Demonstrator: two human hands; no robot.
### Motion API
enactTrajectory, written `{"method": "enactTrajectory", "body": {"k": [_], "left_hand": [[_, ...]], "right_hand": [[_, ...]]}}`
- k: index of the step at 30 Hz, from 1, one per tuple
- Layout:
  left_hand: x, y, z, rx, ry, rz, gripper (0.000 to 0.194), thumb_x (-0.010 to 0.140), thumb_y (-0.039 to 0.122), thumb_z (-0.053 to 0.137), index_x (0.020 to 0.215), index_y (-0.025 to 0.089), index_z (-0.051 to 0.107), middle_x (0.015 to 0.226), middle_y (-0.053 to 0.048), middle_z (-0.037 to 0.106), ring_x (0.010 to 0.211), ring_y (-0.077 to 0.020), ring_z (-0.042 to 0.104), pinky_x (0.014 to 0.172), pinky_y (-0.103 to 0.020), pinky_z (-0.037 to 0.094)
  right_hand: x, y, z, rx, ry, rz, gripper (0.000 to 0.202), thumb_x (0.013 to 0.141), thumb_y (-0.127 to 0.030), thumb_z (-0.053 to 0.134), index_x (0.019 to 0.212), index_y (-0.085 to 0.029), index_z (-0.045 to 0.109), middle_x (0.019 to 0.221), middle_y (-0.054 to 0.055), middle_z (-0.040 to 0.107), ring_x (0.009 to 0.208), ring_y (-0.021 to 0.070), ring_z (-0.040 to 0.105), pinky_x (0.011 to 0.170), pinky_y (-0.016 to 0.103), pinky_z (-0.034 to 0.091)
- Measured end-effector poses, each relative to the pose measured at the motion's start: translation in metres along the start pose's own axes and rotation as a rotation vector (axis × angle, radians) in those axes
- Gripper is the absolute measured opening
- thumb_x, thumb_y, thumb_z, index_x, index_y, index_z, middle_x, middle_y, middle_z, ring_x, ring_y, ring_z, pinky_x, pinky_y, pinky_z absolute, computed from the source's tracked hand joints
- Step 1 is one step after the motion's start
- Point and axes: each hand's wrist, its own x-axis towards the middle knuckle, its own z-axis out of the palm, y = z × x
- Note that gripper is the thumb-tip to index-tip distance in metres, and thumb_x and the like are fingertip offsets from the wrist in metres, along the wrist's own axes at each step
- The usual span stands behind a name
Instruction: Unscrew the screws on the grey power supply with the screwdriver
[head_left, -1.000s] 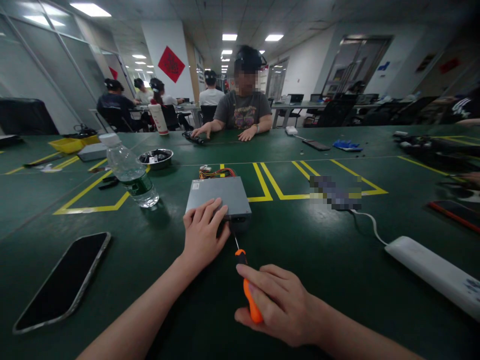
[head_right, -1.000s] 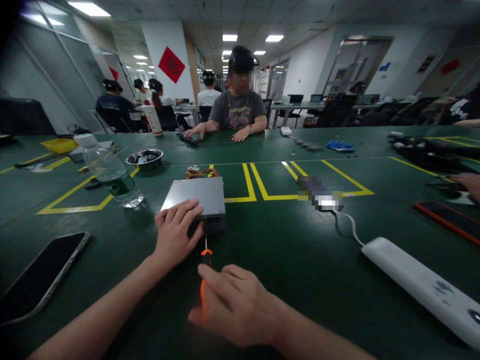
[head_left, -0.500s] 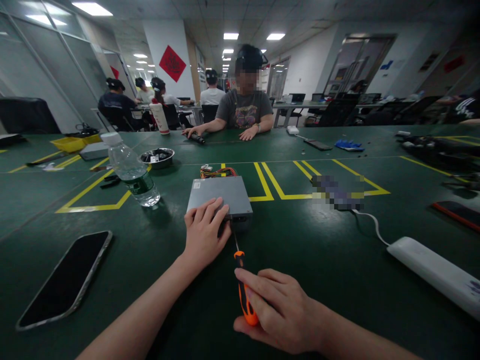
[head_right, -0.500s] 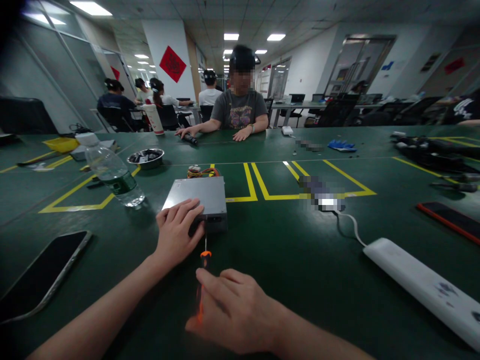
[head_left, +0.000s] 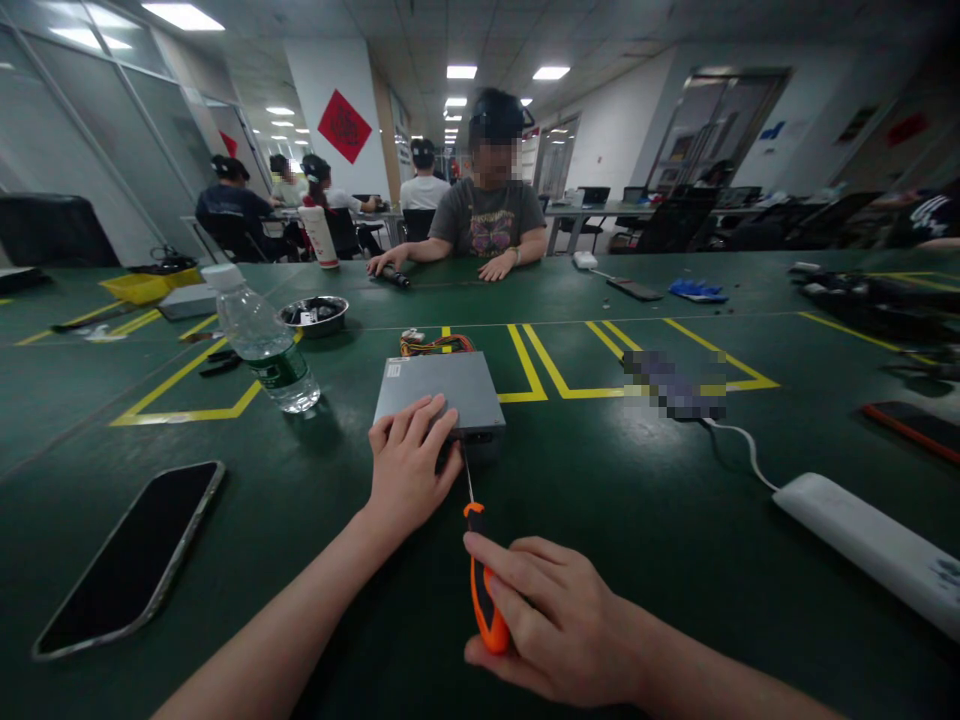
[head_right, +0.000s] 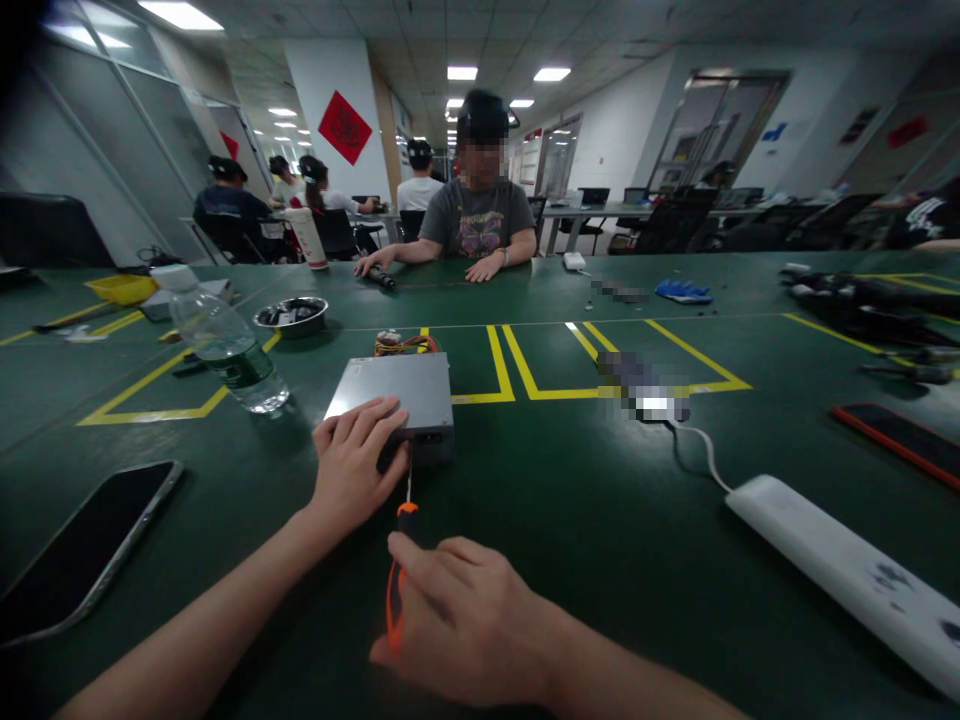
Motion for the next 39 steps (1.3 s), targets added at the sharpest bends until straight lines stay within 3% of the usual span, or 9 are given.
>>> {"method": "enactTrajectory", "body": {"k": [3, 6, 9, 12, 18, 25, 31, 39], "left_hand": [[0.000, 0.000, 0.000, 0.005, -0.001, 0.001, 0.030, 0.083, 0.026, 0.049, 0.113, 0.026, 0.054, 0.125, -0.007, 0.056, 0.117, -0.0264, 0.047, 0.089, -0.045, 0.028], [-0.001, 0.000, 0.000, 0.011, 0.002, 0.003, 0.030, 0.084, 0.027, 0.048, 0.113, 0.025, 0.053, 0.125, -0.007, 0.056, 0.117, -0.0259, 0.047, 0.090, -0.045, 0.028], [-0.001, 0.000, 0.000, 0.007, -0.005, -0.003, 0.029, 0.084, 0.027, 0.048, 0.113, 0.025, 0.054, 0.126, -0.007, 0.055, 0.118, -0.0257, 0.046, 0.090, -0.045, 0.028], [0.000, 0.000, -0.001, 0.010, -0.013, -0.004, 0.029, 0.085, 0.027, 0.047, 0.113, 0.024, 0.054, 0.126, -0.007, 0.056, 0.117, -0.0254, 0.046, 0.089, -0.044, 0.028], [0.000, 0.001, -0.002, 0.013, -0.008, -0.007, 0.028, 0.085, 0.028, 0.047, 0.112, 0.024, 0.054, 0.125, -0.007, 0.056, 0.117, -0.0253, 0.046, 0.090, -0.045, 0.028], [0.000, 0.001, -0.002, 0.026, -0.017, -0.002, 0.028, 0.085, 0.028, 0.047, 0.112, 0.023, 0.053, 0.126, -0.007, 0.055, 0.118, -0.0250, 0.046, 0.090, -0.044, 0.027], [0.000, 0.000, -0.001, 0.027, -0.015, -0.006, 0.028, 0.085, 0.028, 0.047, 0.112, 0.024, 0.053, 0.126, -0.006, 0.056, 0.118, -0.0249, 0.045, 0.091, -0.044, 0.028], [-0.001, 0.001, -0.001, 0.023, -0.005, -0.006, 0.028, 0.085, 0.028, 0.047, 0.112, 0.024, 0.054, 0.125, -0.006, 0.056, 0.118, -0.0251, 0.046, 0.090, -0.044, 0.028]], "right_hand": [[0.000, -0.002, 0.000, -0.040, -0.065, -0.024, 0.020, 0.089, -0.030, 0.051, 0.098, -0.013, 0.058, 0.105, 0.019, 0.062, 0.084, 0.0170, 0.064, 0.076, 0.029, 0.052], [0.003, -0.003, -0.001, -0.102, -0.106, -0.060, 0.022, 0.085, -0.018, 0.056, 0.105, -0.012, 0.058, 0.104, 0.020, 0.063, 0.084, 0.0188, 0.065, 0.077, 0.029, 0.052], [0.006, -0.003, -0.002, -0.161, -0.071, -0.099, 0.015, 0.081, -0.007, 0.055, 0.095, -0.008, 0.061, 0.098, 0.023, 0.064, 0.080, 0.0195, 0.065, 0.072, 0.028, 0.052], [0.009, -0.001, -0.001, -0.206, -0.006, -0.120, 0.006, 0.080, -0.007, 0.056, 0.084, -0.008, 0.061, 0.092, 0.024, 0.065, 0.073, 0.0193, 0.064, 0.064, 0.028, 0.052], [0.010, 0.006, 0.003, -0.274, 0.042, -0.079, 0.010, 0.080, -0.008, 0.054, 0.075, -0.014, 0.060, 0.075, 0.013, 0.066, 0.052, 0.0140, 0.054, 0.049, 0.028, 0.045], [0.010, 0.002, -0.006, -0.163, -0.040, 0.030, 0.019, 0.087, -0.006, 0.043, 0.085, -0.009, 0.062, 0.088, 0.017, 0.065, 0.073, 0.0176, 0.063, 0.069, 0.029, 0.053], [0.010, 0.003, -0.009, -0.211, -0.022, -0.029, 0.025, 0.089, -0.005, 0.036, 0.094, -0.003, 0.060, 0.090, 0.021, 0.066, 0.078, 0.0200, 0.066, 0.072, 0.028, 0.054], [0.008, 0.010, 0.009, -0.217, 0.074, -0.042, 0.021, 0.084, -0.003, 0.049, 0.066, -0.012, 0.055, 0.071, 0.012, 0.064, 0.060, 0.0139, 0.060, 0.059, 0.025, 0.052]]}}
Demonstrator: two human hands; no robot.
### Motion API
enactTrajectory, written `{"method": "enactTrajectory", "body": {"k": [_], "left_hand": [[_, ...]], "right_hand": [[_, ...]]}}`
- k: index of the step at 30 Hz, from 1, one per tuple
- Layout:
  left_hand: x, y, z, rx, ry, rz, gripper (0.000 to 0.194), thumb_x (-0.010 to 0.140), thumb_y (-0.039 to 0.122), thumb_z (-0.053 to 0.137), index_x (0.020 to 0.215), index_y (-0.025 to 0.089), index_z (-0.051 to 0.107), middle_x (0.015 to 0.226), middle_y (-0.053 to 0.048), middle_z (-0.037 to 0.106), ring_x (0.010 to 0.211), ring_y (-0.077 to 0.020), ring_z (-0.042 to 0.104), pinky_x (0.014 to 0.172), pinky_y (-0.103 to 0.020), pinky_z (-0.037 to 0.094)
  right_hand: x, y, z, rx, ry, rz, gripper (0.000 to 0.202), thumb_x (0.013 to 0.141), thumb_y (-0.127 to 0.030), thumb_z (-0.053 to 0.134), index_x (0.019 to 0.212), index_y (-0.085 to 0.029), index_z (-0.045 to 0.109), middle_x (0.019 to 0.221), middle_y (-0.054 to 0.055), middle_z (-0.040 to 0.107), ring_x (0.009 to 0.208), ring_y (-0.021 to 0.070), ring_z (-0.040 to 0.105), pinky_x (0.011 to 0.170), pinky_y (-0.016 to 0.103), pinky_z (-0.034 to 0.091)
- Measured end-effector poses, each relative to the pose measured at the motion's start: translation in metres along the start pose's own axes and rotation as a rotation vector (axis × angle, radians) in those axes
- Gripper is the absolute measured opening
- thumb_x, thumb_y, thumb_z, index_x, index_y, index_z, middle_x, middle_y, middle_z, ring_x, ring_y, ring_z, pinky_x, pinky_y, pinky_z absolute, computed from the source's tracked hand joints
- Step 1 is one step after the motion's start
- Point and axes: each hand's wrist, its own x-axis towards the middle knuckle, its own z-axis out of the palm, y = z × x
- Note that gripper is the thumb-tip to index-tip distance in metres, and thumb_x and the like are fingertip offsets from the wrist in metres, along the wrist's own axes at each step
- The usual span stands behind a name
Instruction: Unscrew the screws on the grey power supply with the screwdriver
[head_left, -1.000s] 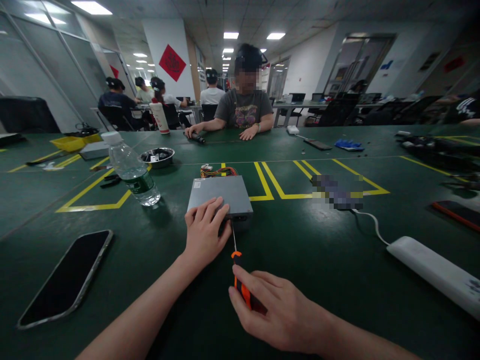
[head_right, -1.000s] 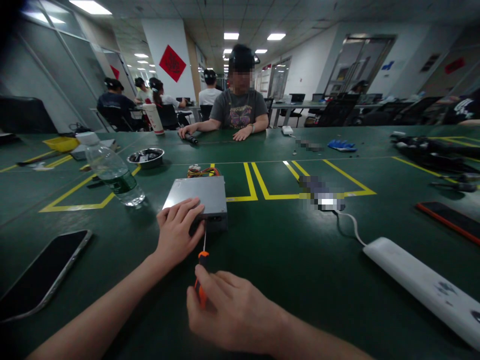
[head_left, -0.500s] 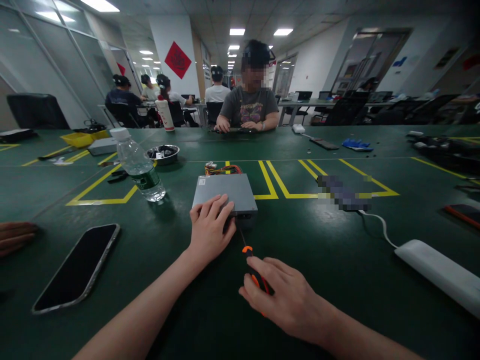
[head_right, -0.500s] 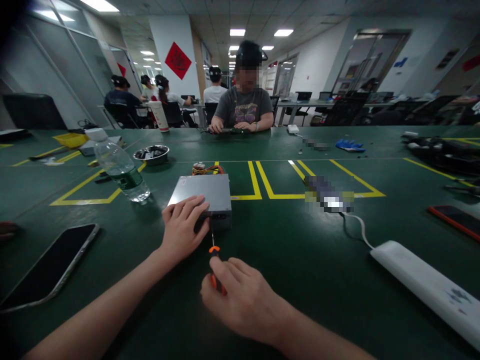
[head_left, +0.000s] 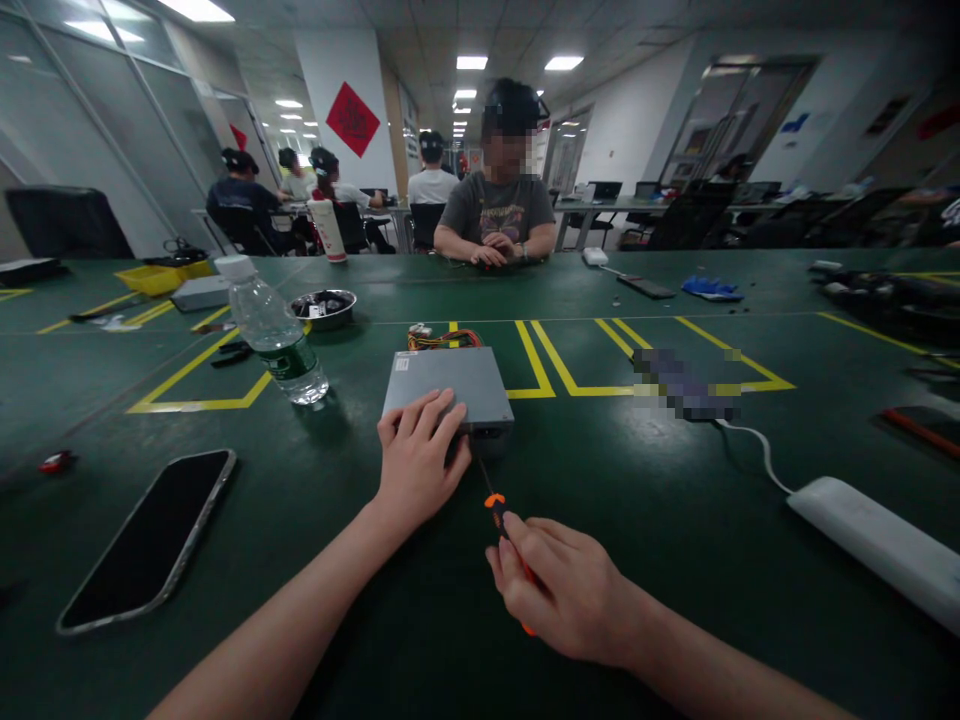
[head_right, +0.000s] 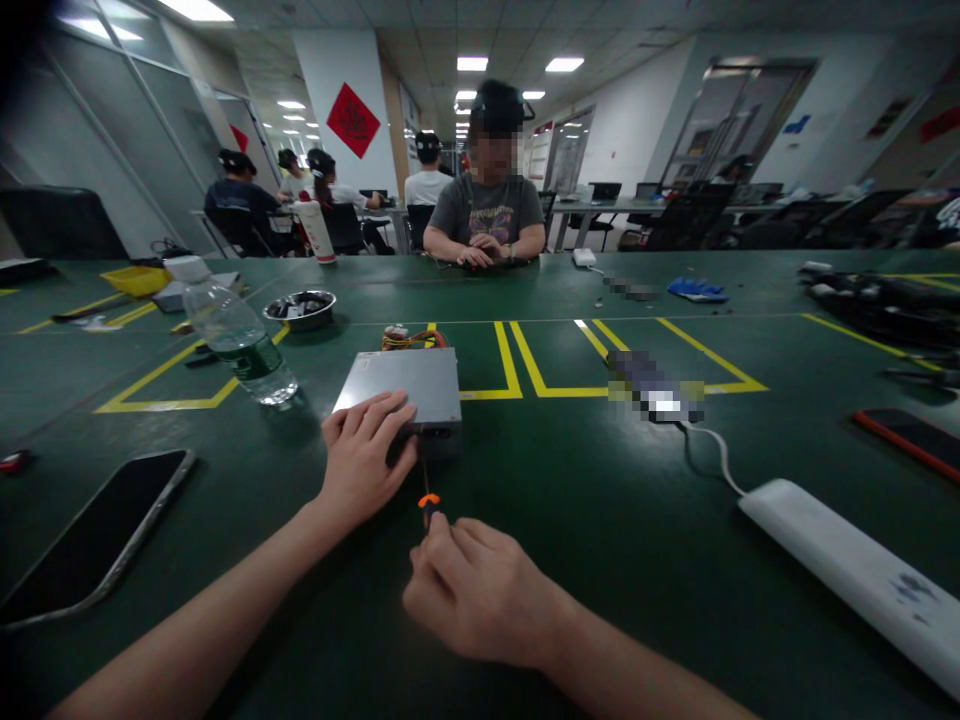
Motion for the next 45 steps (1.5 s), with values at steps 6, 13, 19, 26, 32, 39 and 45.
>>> {"method": "enactTrajectory", "body": {"k": [6, 13, 19, 26, 32, 39, 45], "left_hand": [[0.000, -0.001, 0.001, -0.001, 0.007, 0.000, 0.027, 0.085, 0.027, 0.047, 0.112, 0.024, 0.054, 0.125, -0.006, 0.056, 0.117, -0.0247, 0.047, 0.090, -0.044, 0.028], [0.001, 0.000, -0.001, -0.004, -0.007, -0.011, 0.026, 0.086, 0.027, 0.046, 0.110, 0.025, 0.053, 0.124, -0.005, 0.056, 0.117, -0.0242, 0.047, 0.089, -0.044, 0.028], [0.001, 0.001, -0.002, 0.001, -0.019, -0.015, 0.026, 0.086, 0.027, 0.046, 0.110, 0.025, 0.053, 0.125, -0.006, 0.056, 0.117, -0.0246, 0.046, 0.089, -0.044, 0.029], [0.000, -0.001, 0.000, 0.003, -0.025, -0.005, 0.027, 0.086, 0.029, 0.046, 0.112, 0.025, 0.053, 0.125, -0.006, 0.055, 0.118, -0.0251, 0.045, 0.090, -0.044, 0.029], [0.000, -0.001, 0.000, 0.005, -0.022, -0.014, 0.027, 0.085, 0.029, 0.047, 0.111, 0.025, 0.055, 0.125, -0.005, 0.055, 0.118, -0.0255, 0.045, 0.089, -0.043, 0.029], [0.001, 0.000, -0.001, -0.004, -0.013, -0.002, 0.027, 0.085, 0.028, 0.048, 0.111, 0.025, 0.055, 0.125, -0.006, 0.056, 0.116, -0.0260, 0.047, 0.088, -0.044, 0.030], [0.001, -0.001, -0.001, -0.003, -0.002, -0.004, 0.027, 0.084, 0.028, 0.048, 0.110, 0.025, 0.056, 0.124, -0.006, 0.056, 0.116, -0.0262, 0.047, 0.088, -0.044, 0.030]], "right_hand": [[-0.004, 0.003, 0.002, 0.016, 0.035, 0.038, 0.018, 0.084, -0.004, 0.051, 0.068, -0.012, 0.055, 0.065, 0.007, 0.060, 0.060, 0.0125, 0.059, 0.058, 0.022, 0.052], [-0.005, 0.006, 0.003, 0.022, 0.041, 0.027, 0.013, 0.082, -0.003, 0.053, 0.072, -0.012, 0.055, 0.068, 0.006, 0.059, 0.064, 0.0126, 0.060, 0.061, 0.022, 0.052], [-0.010, 0.011, -0.014, 0.016, 0.042, -0.012, 0.005, 0.081, -0.005, 0.056, 0.080, -0.010, 0.056, 0.075, 0.007, 0.060, 0.069, 0.0123, 0.060, 0.064, 0.023, 0.052], [-0.022, 0.031, -0.025, -0.019, 0.034, -0.139, 0.013, 0.078, -0.006, 0.058, 0.071, -0.016, 0.053, 0.072, 0.002, 0.061, 0.060, 0.0097, 0.058, 0.060, 0.021, 0.051], [-0.028, 0.033, -0.024, -0.019, 0.081, -0.083, 0.015, 0.076, -0.005, 0.059, 0.071, -0.017, 0.052, 0.075, 0.001, 0.063, 0.060, 0.0086, 0.059, 0.059, 0.021, 0.052], [-0.023, 0.032, -0.026, 0.003, 0.113, -0.044, 0.013, 0.075, 0.000, 0.058, 0.074, -0.012, 0.053, 0.072, 0.006, 0.062, 0.060, 0.0098, 0.059, 0.057, 0.021, 0.052], [-0.026, 0.033, -0.024, 0.014, 0.099, -0.024, 0.012, 0.076, -0.001, 0.058, 0.076, -0.012, 0.054, 0.072, 0.005, 0.061, 0.062, 0.0106, 0.059, 0.059, 0.022, 0.053]]}}
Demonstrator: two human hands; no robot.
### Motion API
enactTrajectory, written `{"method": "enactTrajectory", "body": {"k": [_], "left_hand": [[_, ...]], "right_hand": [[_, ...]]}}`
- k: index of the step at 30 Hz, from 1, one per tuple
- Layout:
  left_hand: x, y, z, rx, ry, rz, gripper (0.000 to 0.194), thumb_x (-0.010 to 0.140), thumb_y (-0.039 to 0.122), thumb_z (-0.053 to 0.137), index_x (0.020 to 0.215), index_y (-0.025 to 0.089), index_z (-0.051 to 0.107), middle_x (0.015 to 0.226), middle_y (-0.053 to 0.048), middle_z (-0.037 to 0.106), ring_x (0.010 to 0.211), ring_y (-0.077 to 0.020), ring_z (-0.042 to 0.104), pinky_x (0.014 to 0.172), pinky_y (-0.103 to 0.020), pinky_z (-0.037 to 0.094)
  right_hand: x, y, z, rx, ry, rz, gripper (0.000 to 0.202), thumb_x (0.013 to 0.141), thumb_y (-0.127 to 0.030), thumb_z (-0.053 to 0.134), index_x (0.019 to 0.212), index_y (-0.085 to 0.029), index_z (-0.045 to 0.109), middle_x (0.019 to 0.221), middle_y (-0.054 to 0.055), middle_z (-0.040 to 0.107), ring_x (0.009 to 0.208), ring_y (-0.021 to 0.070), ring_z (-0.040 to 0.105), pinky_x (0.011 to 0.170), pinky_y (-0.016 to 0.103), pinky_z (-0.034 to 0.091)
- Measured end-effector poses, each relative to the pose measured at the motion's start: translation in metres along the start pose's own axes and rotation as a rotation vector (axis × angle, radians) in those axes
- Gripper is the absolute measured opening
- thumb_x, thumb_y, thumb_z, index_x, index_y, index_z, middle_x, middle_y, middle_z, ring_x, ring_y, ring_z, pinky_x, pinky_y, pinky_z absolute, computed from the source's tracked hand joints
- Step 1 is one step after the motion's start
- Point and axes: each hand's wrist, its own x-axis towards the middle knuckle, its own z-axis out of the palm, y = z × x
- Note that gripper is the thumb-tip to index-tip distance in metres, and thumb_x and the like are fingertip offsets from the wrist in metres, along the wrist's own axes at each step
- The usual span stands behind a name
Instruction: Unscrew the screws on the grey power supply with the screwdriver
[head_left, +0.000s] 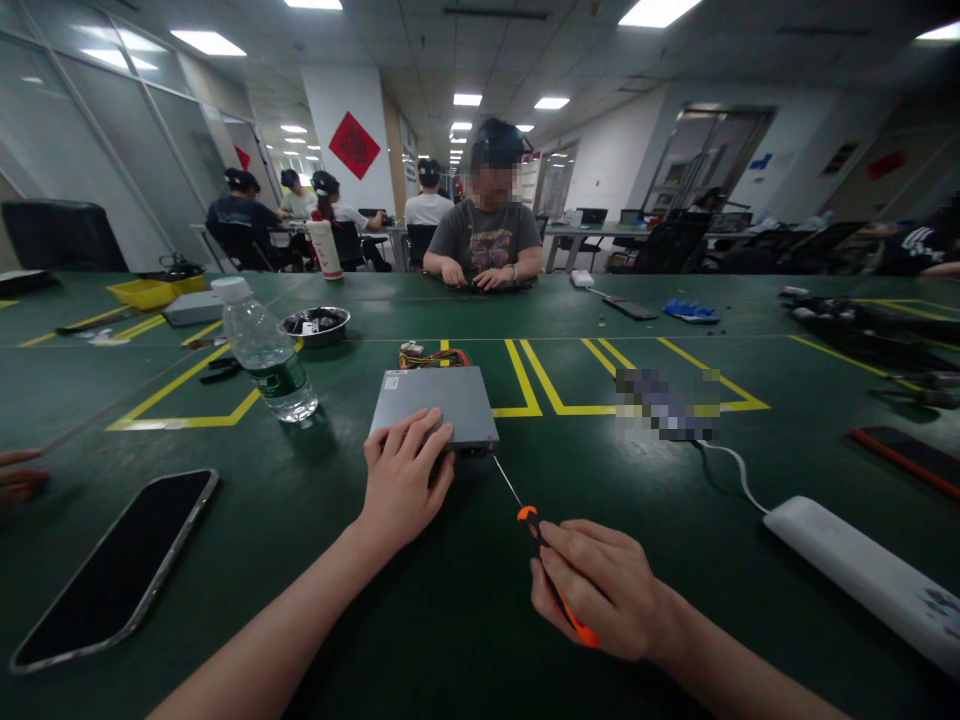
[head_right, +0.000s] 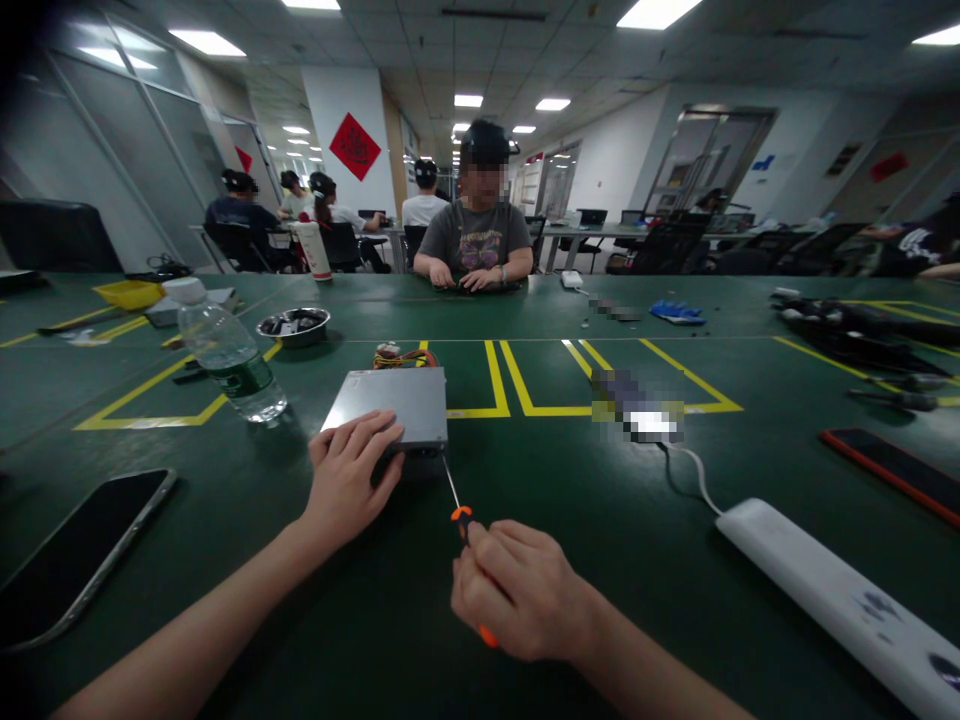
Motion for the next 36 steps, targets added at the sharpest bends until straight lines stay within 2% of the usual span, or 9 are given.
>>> {"method": "enactTrajectory", "body": {"k": [9, 17, 20, 24, 27, 30, 33, 36], "left_hand": [[-0.001, 0.000, 0.001, 0.012, -0.011, 0.003, 0.026, 0.086, 0.028, 0.045, 0.111, 0.025, 0.054, 0.126, -0.006, 0.055, 0.117, -0.0248, 0.046, 0.089, -0.044, 0.028], [0.000, 0.000, 0.000, 0.008, 0.002, 0.005, 0.027, 0.085, 0.027, 0.047, 0.110, 0.025, 0.055, 0.125, -0.006, 0.056, 0.115, -0.0259, 0.048, 0.088, -0.044, 0.029], [0.000, 0.000, 0.001, 0.005, 0.007, 0.008, 0.027, 0.084, 0.027, 0.048, 0.110, 0.026, 0.055, 0.124, -0.006, 0.057, 0.115, -0.0261, 0.048, 0.087, -0.044, 0.029], [0.000, 0.000, 0.002, 0.001, 0.021, 0.011, 0.027, 0.084, 0.026, 0.049, 0.110, 0.026, 0.056, 0.123, -0.005, 0.057, 0.115, -0.0256, 0.048, 0.088, -0.043, 0.029], [0.000, 0.000, 0.001, 0.004, 0.021, 0.011, 0.027, 0.084, 0.026, 0.049, 0.110, 0.025, 0.056, 0.124, -0.005, 0.057, 0.115, -0.0253, 0.048, 0.088, -0.043, 0.029], [0.000, -0.001, 0.001, 0.008, 0.014, 0.012, 0.027, 0.084, 0.026, 0.048, 0.110, 0.025, 0.055, 0.124, -0.006, 0.057, 0.115, -0.0252, 0.048, 0.088, -0.043, 0.029], [0.000, -0.001, 0.001, 0.006, 0.025, 0.011, 0.027, 0.084, 0.026, 0.049, 0.110, 0.026, 0.056, 0.123, -0.006, 0.057, 0.114, -0.0257, 0.049, 0.088, -0.044, 0.029], [0.000, 0.000, 0.001, 0.005, 0.033, 0.014, 0.027, 0.083, 0.026, 0.049, 0.110, 0.027, 0.056, 0.123, -0.006, 0.058, 0.113, -0.0261, 0.049, 0.087, -0.044, 0.030]], "right_hand": [[-0.001, -0.001, 0.001, 0.004, -0.009, 0.007, 0.012, 0.077, -0.003, 0.058, 0.075, -0.014, 0.054, 0.072, 0.003, 0.060, 0.063, 0.0101, 0.059, 0.060, 0.022, 0.053], [0.000, 0.000, 0.000, -0.003, -0.005, 0.029, 0.011, 0.077, -0.002, 0.057, 0.077, -0.012, 0.055, 0.075, 0.005, 0.062, 0.063, 0.0105, 0.059, 0.058, 0.022, 0.052], [0.003, -0.004, 0.000, -0.008, -0.056, 0.047, 0.009, 0.080, -0.004, 0.054, 0.079, -0.013, 0.057, 0.080, 0.007, 0.063, 0.061, 0.0107, 0.058, 0.055, 0.023, 0.050], [0.007, -0.012, 0.001, -0.028, -0.201, 0.004, 0.011, 0.077, -0.003, 0.055, 0.079, -0.013, 0.059, 0.083, 0.010, 0.065, 0.057, 0.0110, 0.056, 0.053, 0.024, 0.048], [0.006, -0.017, 0.001, 0.034, -0.254, 0.062, 0.010, 0.082, -0.014, 0.053, 0.086, -0.011, 0.061, 0.091, 0.015, 0.065, 0.071, 0.0159, 0.062, 0.063, 0.027, 0.052], [0.005, -0.020, -0.002, 0.115, -0.307, 0.116, 0.030, 0.086, -0.027, 0.043, 0.100, -0.007, 0.060, 0.098, 0.020, 0.063, 0.087, 0.0217, 0.063, 0.069, 0.030, 0.054], [0.008, -0.021, -0.008, 0.059, -0.303, 0.036, 0.027, 0.085, -0.021, 0.047, 0.106, -0.010, 0.059, 0.101, 0.021, 0.064, 0.078, 0.0191, 0.065, 0.066, 0.028, 0.053], [0.012, -0.021, -0.014, -0.016, -0.243, 0.007, 0.018, 0.083, -0.017, 0.056, 0.098, -0.012, 0.062, 0.100, 0.022, 0.065, 0.063, 0.0143, 0.062, 0.061, 0.026, 0.051]]}}
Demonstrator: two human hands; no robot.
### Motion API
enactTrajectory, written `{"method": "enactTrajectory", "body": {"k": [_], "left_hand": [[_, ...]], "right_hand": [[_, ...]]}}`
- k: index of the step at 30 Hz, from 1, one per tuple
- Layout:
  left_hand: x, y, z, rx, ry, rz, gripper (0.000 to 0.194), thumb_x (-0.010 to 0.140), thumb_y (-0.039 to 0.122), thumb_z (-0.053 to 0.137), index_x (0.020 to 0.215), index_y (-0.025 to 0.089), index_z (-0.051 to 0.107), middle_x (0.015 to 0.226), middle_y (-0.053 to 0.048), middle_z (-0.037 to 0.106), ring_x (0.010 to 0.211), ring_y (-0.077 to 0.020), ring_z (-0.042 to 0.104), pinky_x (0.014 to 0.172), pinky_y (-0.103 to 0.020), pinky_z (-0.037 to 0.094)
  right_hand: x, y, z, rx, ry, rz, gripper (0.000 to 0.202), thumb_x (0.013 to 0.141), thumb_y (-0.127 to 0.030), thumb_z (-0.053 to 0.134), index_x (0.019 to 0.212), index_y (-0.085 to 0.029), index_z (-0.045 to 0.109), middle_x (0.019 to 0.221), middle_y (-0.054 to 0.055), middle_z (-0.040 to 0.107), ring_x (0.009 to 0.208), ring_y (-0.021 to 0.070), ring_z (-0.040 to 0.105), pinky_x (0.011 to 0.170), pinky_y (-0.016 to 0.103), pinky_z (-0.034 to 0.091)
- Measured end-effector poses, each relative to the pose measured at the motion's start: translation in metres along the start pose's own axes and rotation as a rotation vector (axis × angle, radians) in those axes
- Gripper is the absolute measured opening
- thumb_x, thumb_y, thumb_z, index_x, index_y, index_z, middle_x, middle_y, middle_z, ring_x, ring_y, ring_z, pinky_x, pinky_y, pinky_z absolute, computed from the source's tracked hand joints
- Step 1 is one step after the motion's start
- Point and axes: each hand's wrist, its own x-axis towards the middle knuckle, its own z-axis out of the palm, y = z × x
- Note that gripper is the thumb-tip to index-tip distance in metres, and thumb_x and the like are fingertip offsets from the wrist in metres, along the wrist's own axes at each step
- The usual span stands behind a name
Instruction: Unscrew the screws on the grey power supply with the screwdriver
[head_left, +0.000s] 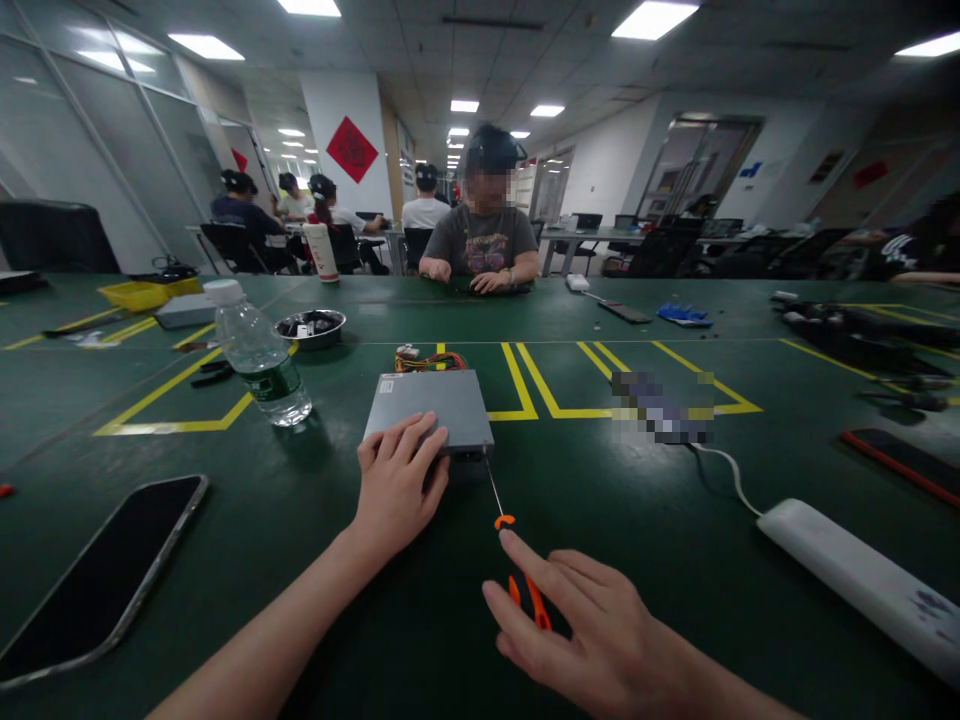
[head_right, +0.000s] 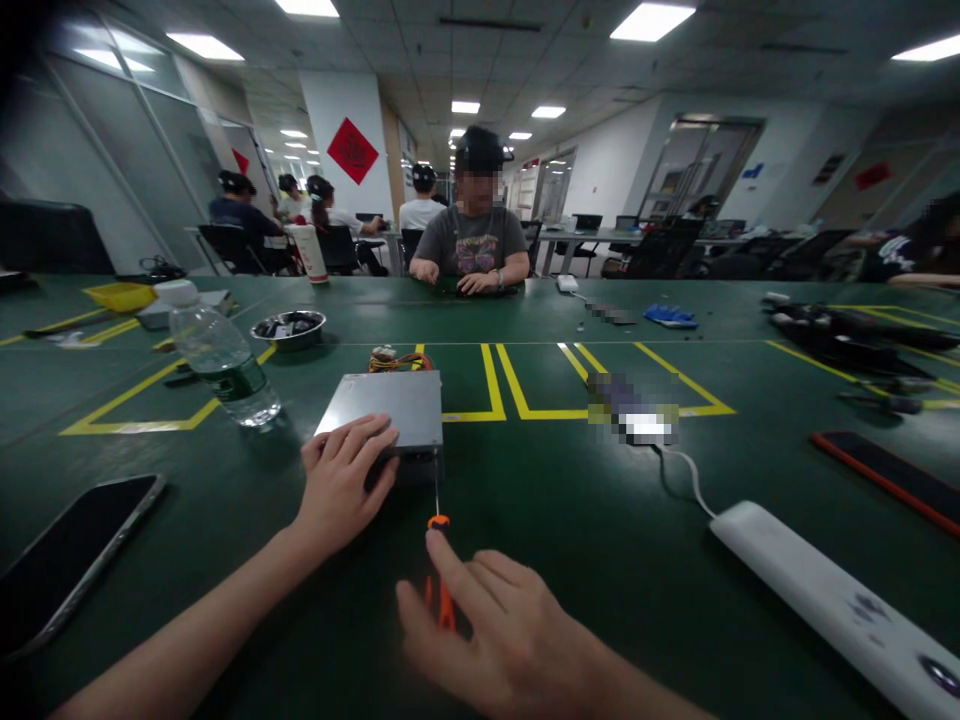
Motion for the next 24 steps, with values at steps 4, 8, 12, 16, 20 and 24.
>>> {"method": "enactTrajectory", "body": {"k": [4, 8, 12, 16, 20, 24], "left_hand": [[0.000, 0.000, 0.000, 0.002, -0.010, -0.001, 0.027, 0.084, 0.026, 0.049, 0.110, 0.026, 0.056, 0.123, -0.006, 0.057, 0.114, -0.0264, 0.048, 0.088, -0.044, 0.030], [0.000, -0.001, 0.000, 0.004, -0.022, -0.002, 0.027, 0.085, 0.027, 0.047, 0.110, 0.026, 0.055, 0.124, -0.006, 0.056, 0.116, -0.0258, 0.048, 0.088, -0.044, 0.029], [0.000, -0.001, -0.001, 0.005, -0.033, -0.004, 0.026, 0.085, 0.027, 0.046, 0.110, 0.025, 0.055, 0.125, -0.006, 0.056, 0.116, -0.0253, 0.047, 0.089, -0.044, 0.028], [0.000, 0.000, -0.001, 0.006, -0.033, -0.001, 0.026, 0.086, 0.027, 0.046, 0.111, 0.025, 0.054, 0.125, -0.006, 0.056, 0.116, -0.0251, 0.047, 0.089, -0.044, 0.029], [-0.001, 0.000, 0.000, 0.005, -0.035, -0.006, 0.027, 0.086, 0.027, 0.047, 0.111, 0.025, 0.054, 0.125, -0.006, 0.056, 0.117, -0.0253, 0.046, 0.089, -0.044, 0.028], [-0.001, -0.001, 0.001, 0.010, -0.036, -0.002, 0.026, 0.086, 0.028, 0.046, 0.111, 0.025, 0.054, 0.125, -0.006, 0.056, 0.117, -0.0252, 0.046, 0.089, -0.044, 0.028]], "right_hand": [[-0.002, 0.001, -0.003, -0.041, 0.072, 0.032, 0.006, 0.082, -0.009, 0.056, 0.082, -0.012, 0.061, 0.095, 0.019, 0.066, 0.066, 0.0140, 0.062, 0.064, 0.027, 0.051], [-0.005, -0.003, -0.005, -0.045, -0.022, 0.069, 0.017, 0.085, -0.008, 0.048, 0.095, -0.012, 0.061, 0.103, 0.019, 0.064, 0.078, 0.0170, 0.063, 0.070, 0.031, 0.053], [-0.003, -0.009, -0.004, -0.052, -0.065, 0.094, 0.021, 0.085, -0.007, 0.044, 0.093, -0.013, 0.062, 0.103, 0.019, 0.064, 0.081, 0.0197, 0.064, 0.074, 0.033, 0.053], [-0.001, -0.011, -0.002, -0.076, -0.048, 0.074, 0.023, 0.084, -0.004, 0.041, 0.090, -0.010, 0.062, 0.097, 0.019, 0.066, 0.081, 0.0191, 0.066, 0.076, 0.030, 0.053], [-0.002, -0.007, -0.005, -0.122, -0.022, 0.037, 0.022, 0.085, -0.005, 0.043, 0.098, -0.010, 0.061, 0.096, 0.022, 0.066, 0.079, 0.0200, 0.066, 0.069, 0.029, 0.053], [-0.005, -0.004, -0.007, -0.183, -0.001, 0.105, 0.012, 0.085, -0.012, 0.052, 0.093, -0.013, 0.061, 0.097, 0.020, 0.066, 0.070, 0.0192, 0.066, 0.061, 0.028, 0.052]]}}
